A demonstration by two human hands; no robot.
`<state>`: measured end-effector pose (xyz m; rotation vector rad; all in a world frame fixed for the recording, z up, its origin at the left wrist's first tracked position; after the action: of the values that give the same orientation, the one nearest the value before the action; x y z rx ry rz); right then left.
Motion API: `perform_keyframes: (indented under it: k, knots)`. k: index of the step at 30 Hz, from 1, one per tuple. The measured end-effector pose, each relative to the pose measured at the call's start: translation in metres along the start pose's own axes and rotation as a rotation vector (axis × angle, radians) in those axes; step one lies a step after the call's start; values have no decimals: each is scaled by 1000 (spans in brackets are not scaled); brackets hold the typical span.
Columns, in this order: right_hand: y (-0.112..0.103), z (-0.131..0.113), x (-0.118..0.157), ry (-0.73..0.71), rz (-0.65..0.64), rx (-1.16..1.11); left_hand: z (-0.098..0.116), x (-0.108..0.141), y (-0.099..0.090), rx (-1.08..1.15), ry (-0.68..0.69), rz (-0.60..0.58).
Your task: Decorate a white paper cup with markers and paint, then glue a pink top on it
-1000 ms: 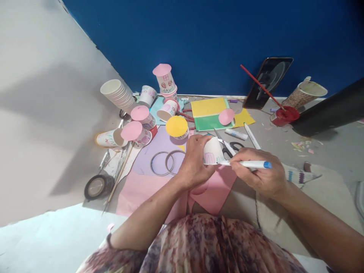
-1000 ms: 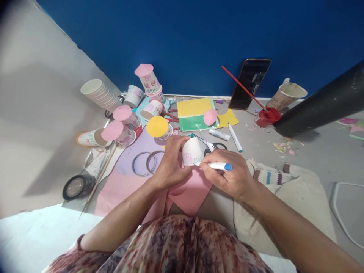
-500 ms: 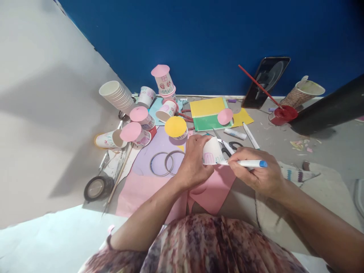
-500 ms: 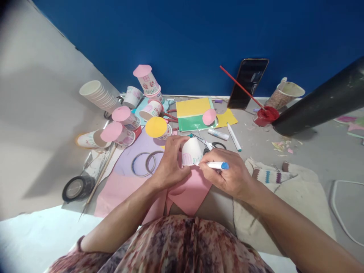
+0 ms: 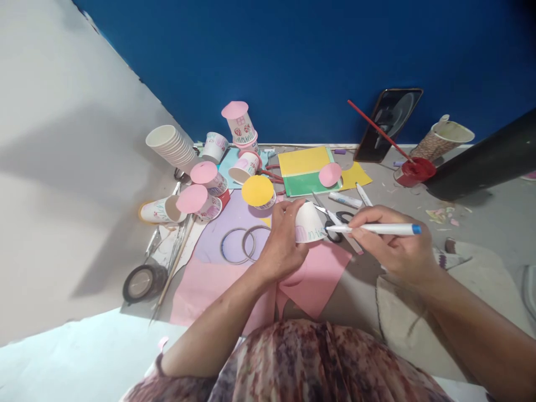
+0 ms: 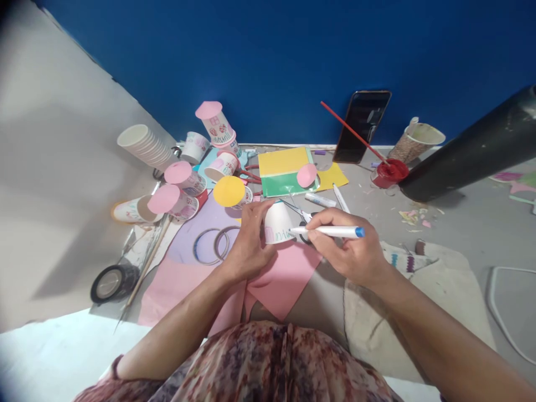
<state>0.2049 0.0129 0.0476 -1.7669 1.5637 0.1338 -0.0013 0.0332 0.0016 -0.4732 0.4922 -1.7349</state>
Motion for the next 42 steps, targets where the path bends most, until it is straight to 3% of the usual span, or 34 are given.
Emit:
perform_keyframes:
  k: [14,23,26,33,37,42]
  knots:
    - [16,-17,-3,-339,-154,111,2,0,0,20,35,36]
    - [16,-16,-4,-329,-159,105,3,1,0,29,24,37]
    - [14,-13,-3,-244,-136,73,3,1,-1,21,30,46]
    - [1,5,3,116,157,-133,-2,3,-5,-3,85,138]
    - [-7,18,-8,186,282,-301,-17,-2,-2,-96,187,274]
    - [-27,36,-27,323,488,-556,-33,-13,1,-159,161,289]
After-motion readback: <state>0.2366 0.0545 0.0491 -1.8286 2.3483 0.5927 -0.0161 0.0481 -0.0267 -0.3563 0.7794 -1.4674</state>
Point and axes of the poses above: each hand's wrist, its own x-axis away from the middle knuckle, its own y-axis out of the palm, z = x × y, the point moved 5 cm from there along -x, towards the middle knuckle, and after that the axes turned 15 degrees about -y, right-handed, at the moved point
